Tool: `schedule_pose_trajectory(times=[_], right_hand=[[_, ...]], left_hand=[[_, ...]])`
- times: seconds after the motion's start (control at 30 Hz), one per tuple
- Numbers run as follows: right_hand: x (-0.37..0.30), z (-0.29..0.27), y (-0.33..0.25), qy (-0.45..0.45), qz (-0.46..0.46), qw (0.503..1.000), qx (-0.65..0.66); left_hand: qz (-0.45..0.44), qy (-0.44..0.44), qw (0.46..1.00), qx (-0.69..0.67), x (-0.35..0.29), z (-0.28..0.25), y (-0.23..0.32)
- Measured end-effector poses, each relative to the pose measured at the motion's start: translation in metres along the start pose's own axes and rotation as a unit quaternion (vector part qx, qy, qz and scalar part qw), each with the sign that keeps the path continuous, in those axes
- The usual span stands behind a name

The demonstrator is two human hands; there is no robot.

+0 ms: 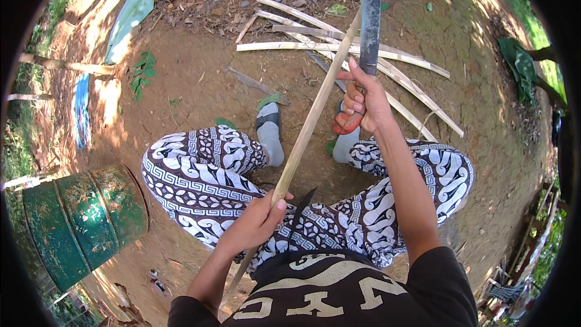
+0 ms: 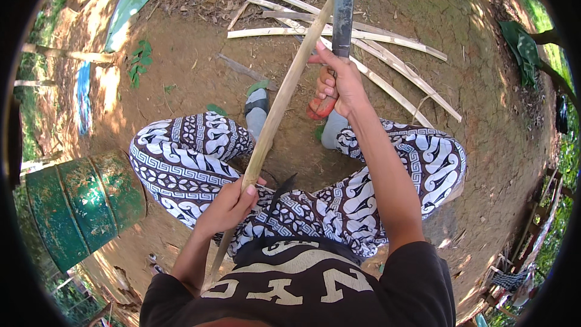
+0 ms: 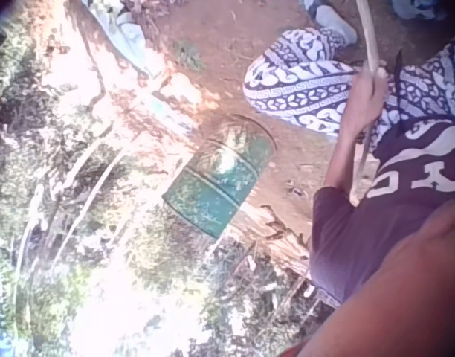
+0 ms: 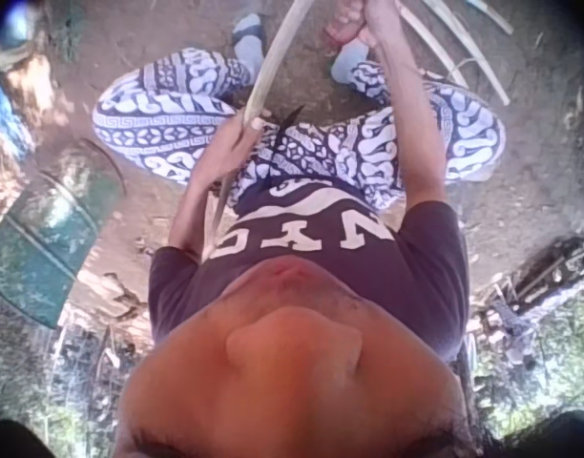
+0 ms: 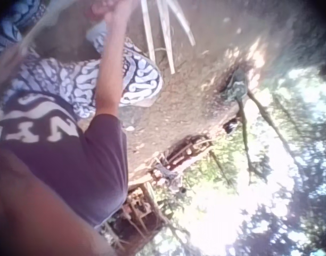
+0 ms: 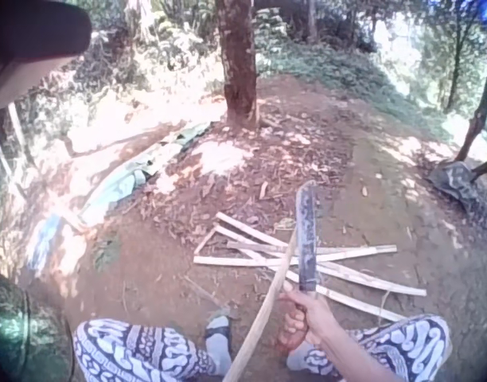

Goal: The person shaves and smoothes thin strips of bamboo using a large blade, handling the strips individually and checking their thickness.

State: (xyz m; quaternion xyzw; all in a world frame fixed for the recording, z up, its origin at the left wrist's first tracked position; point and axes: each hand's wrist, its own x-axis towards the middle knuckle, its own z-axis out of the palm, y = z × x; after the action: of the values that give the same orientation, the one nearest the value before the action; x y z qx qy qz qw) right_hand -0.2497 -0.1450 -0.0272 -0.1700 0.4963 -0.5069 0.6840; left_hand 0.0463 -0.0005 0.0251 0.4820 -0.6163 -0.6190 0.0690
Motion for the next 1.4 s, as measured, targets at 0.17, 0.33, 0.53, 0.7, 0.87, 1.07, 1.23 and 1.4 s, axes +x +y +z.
schedule_pose_trajectory(times=[0.17, 0.33, 0.53, 0.7, 0.87, 1.07, 1.23, 1.4], right_hand=[[-0.009, 0.007, 0.013, -0.048, 0.020, 0.996, 0.077], [-0.021, 0.018, 0.016, -0.069, 0.032, 0.991, 0.114], [-0.036, 0.033, 0.027, -0.044, 0.056, 0.994, 0.078], [-0.039, 0.029, 0.017, -0.039, 0.034, 0.998, 0.033], [-0.034, 0.007, -0.002, 0.015, -0.004, 1.000, -0.004], [-0.032, -0.015, -0.019, 0.048, -0.034, 0.998, 0.037], [-0.032, -0.022, -0.025, 0.052, -0.046, 0.996, 0.053], [-0.033, -0.024, -0.019, 0.094, -0.103, 0.985, -0.100]], left_hand=[[-0.040, -0.064, 0.996, -0.051, -0.010, -0.010, 0.018], [-0.009, -0.178, 0.957, -0.229, -0.011, -0.024, -0.008], [0.017, -0.094, 0.897, -0.431, 0.051, 0.001, -0.009], [0.000, -0.166, 0.834, -0.526, 0.075, -0.015, 0.010], [0.035, -0.230, 0.836, -0.498, 0.077, -0.038, 0.017], [0.116, -0.104, 0.873, -0.462, 0.080, -0.036, 0.054], [0.042, -0.227, 0.847, -0.478, 0.083, -0.034, 0.057], [-0.072, -0.183, 0.848, -0.492, 0.084, -0.038, 0.062]])
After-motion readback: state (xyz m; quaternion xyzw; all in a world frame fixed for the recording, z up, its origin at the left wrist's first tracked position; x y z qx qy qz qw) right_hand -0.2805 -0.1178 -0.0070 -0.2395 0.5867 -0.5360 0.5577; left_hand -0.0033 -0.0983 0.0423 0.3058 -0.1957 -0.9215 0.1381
